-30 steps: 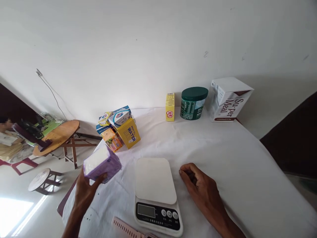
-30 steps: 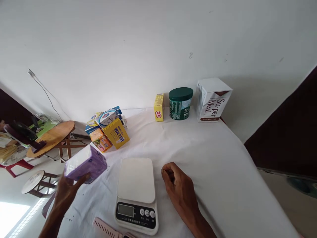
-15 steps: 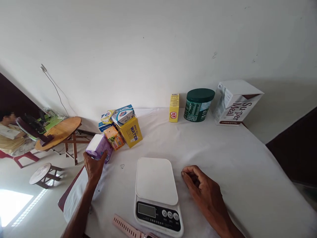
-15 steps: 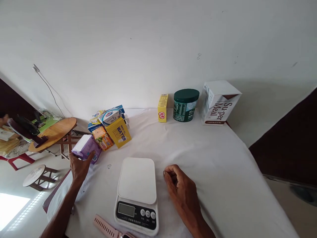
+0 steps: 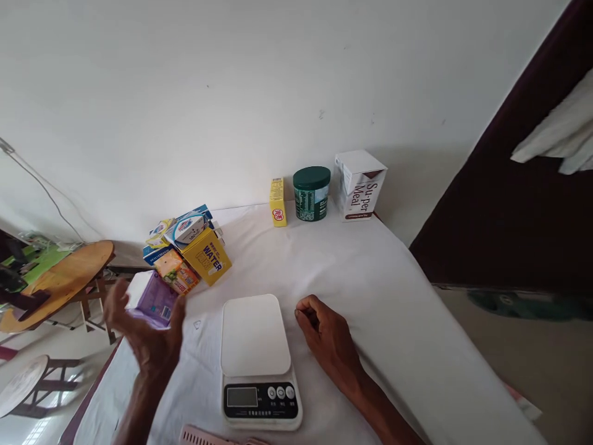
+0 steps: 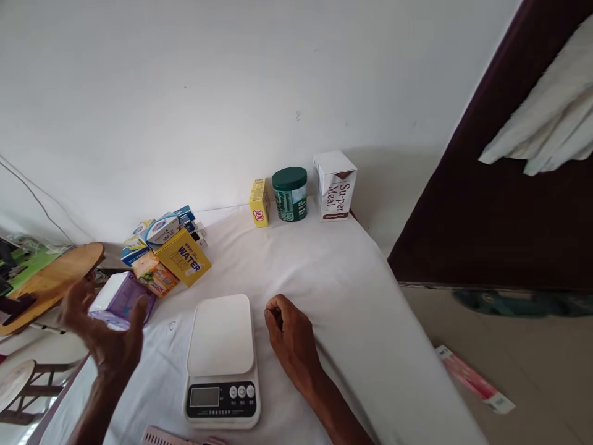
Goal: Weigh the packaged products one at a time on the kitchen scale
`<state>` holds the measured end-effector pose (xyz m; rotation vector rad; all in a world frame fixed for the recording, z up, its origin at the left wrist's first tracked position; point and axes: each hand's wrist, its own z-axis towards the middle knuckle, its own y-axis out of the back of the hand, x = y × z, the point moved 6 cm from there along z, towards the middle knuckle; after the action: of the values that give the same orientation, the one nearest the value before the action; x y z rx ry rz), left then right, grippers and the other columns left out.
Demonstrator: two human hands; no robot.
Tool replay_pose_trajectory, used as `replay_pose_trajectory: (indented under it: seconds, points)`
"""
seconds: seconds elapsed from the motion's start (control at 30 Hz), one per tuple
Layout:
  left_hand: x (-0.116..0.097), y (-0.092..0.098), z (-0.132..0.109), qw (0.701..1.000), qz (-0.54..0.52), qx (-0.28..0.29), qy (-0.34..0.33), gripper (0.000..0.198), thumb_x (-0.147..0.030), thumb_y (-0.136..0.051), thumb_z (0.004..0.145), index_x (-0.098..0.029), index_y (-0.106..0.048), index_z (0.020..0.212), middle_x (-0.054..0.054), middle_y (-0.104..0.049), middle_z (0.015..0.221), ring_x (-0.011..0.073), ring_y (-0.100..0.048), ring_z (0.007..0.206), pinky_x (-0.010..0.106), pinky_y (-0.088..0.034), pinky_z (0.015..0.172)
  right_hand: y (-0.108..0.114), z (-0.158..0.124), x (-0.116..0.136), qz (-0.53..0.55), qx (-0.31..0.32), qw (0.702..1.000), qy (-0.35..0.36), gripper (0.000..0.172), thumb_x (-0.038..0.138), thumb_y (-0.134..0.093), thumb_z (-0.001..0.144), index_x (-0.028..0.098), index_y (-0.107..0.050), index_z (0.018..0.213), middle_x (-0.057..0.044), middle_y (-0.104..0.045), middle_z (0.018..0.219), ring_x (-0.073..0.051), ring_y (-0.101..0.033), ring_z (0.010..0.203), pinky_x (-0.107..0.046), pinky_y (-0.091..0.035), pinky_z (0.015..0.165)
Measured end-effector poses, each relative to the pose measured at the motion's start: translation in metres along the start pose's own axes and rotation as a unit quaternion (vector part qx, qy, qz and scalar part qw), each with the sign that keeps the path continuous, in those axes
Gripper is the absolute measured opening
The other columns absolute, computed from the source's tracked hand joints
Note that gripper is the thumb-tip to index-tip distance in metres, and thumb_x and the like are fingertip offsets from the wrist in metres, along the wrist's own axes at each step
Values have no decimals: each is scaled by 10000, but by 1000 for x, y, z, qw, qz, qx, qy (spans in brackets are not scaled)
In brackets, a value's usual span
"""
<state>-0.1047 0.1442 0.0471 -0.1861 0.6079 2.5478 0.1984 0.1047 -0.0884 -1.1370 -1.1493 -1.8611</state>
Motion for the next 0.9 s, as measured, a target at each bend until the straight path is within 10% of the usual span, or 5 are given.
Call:
replay_pose_trajectory:
  seconds: [0.27,0.43,0.67,0.9]
  points:
    - [-112,-215,27,901,-223,346,135,824,-433,-754,847,-167,-305,1484,183,-505,1423,296,-521,1320,427,-449,1082,4,-1,4,4,-17,1000,20,177,273,-447,930,243,-483,759,28,-545,681,-149,-494,611,-265,-387,606]
    - [-130,-316,46,891,-166,374,196,923,-401,-845,767,-72,-313,1446,299,-400,1498,394,-384,1447,473,-385,1125,4,-1,3,4,-34,999,34,159,240,-446,908,246,-450,750,31,-521,675,-142,-467,604,-252,-376,595]
    - [-140,-361,59,891,-121,368,235,595,-446,-778,812,-142,-521,1255,217,-603,1322,352,-589,1260,412,-490,964,4,-2,2,7,-29,999,26,145,221,-433,911,249,-417,770,43,-482,682,-126,-417,590,-231,-343,555]
    - [-107,-333,62,894,-125,353,247,388,-366,-749,789,-143,-640,1088,188,-716,1150,336,-681,1075,392,-533,831,3,-1,1,10,-23,999,21,132,214,-430,909,246,-431,781,39,-499,684,-132,-442,600,-247,-358,585]
